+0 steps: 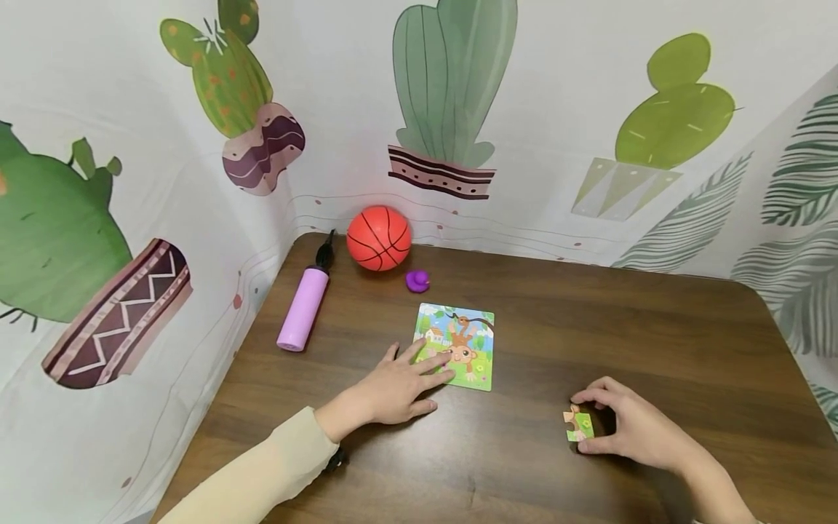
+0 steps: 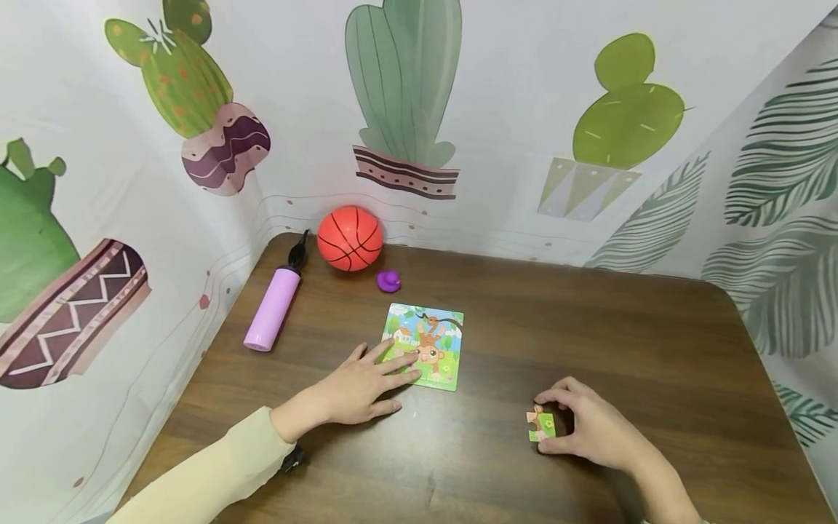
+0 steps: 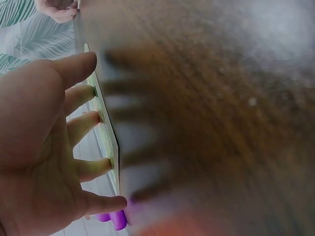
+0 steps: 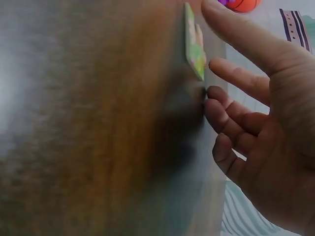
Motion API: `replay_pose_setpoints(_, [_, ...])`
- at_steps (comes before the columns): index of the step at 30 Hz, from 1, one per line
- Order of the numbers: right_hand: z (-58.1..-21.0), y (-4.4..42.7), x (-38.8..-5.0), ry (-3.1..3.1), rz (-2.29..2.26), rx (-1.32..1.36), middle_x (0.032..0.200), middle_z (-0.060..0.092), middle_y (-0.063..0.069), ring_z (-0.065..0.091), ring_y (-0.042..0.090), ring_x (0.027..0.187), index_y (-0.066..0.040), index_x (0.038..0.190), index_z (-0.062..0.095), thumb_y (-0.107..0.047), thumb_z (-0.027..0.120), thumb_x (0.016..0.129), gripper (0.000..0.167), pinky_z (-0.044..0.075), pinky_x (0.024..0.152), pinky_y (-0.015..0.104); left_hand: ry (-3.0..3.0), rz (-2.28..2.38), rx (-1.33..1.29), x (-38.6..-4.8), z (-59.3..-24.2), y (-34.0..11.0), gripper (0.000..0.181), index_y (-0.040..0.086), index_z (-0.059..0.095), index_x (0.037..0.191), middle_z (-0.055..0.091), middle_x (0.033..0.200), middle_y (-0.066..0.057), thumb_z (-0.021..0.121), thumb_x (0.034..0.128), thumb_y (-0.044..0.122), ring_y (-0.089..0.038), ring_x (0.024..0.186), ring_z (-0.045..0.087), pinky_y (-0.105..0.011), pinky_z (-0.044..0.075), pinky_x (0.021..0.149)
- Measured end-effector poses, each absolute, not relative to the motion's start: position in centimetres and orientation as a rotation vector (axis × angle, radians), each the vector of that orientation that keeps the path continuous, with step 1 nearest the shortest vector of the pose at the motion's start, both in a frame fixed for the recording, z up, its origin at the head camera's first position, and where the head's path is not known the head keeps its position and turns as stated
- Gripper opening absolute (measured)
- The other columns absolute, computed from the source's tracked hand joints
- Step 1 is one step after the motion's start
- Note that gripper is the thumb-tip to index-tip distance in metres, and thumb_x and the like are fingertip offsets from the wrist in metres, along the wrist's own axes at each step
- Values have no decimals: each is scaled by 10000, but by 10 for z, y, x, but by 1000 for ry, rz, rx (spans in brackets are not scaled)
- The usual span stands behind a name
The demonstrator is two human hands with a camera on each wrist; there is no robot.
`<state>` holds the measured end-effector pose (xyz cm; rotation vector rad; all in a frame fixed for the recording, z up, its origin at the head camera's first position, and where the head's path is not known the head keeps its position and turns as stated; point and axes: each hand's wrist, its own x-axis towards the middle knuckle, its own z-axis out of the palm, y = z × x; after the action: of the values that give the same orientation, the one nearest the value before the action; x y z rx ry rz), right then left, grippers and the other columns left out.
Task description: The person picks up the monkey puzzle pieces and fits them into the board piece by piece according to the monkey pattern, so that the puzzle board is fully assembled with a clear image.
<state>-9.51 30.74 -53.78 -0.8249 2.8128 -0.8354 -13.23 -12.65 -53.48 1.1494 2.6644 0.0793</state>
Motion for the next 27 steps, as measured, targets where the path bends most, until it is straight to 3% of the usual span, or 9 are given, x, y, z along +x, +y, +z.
replay_pose_setpoints(5, [-543, 308, -93, 2809, -862, -895, 1118, 569, -140, 553, 51, 945, -249, 1148, 716, -393, 973, 700, 536, 420, 841, 125, 2662, 68, 1146, -132, -533, -126, 628, 352, 343, 1633, 164, 1726, 82, 525, 1057, 522, -401, 1566, 129, -739, 285, 1100])
replay_pose_setpoints(13, [-542, 304, -95, 2811, -842, -904, 1092, 564, -151, 528, 36, 911, -224, 1099, 667, -308, 991, 677, 539, 450, 798, 189, 2660, 118, 1126, -131, -535, -126, 627, 349, 348, 1632, 164, 1726, 83, 542, 1055, 502, -400, 1567, 125, -746, 287, 1093])
replay_pose_setpoints(17, [-541, 304, -93, 2807, -881, -850, 997, 563, -159, 528, 30, 863, -247, 1052, 625, -296, 1002, 657, 548, 442, 745, 198, 2657, 119, 1134, -132, -535, -126, 633, 349, 346, 1634, 163, 1728, 72, 545, 1053, 503, -401, 1566, 131, -744, 286, 1094])
replay_pose_setpoints(27, [-543, 301, -95, 2699, -1123, -775, 884, 613, -110, 595, 64, 721, -229, 1067, 602, -200, 915, 810, 407, 484, 604, 227, 2675, 103, 1117, -134, -534, -126, 656, 359, 329, 1639, 152, 1734, 24, 541, 1044, 538, -373, 1569, 144, -733, 266, 1114])
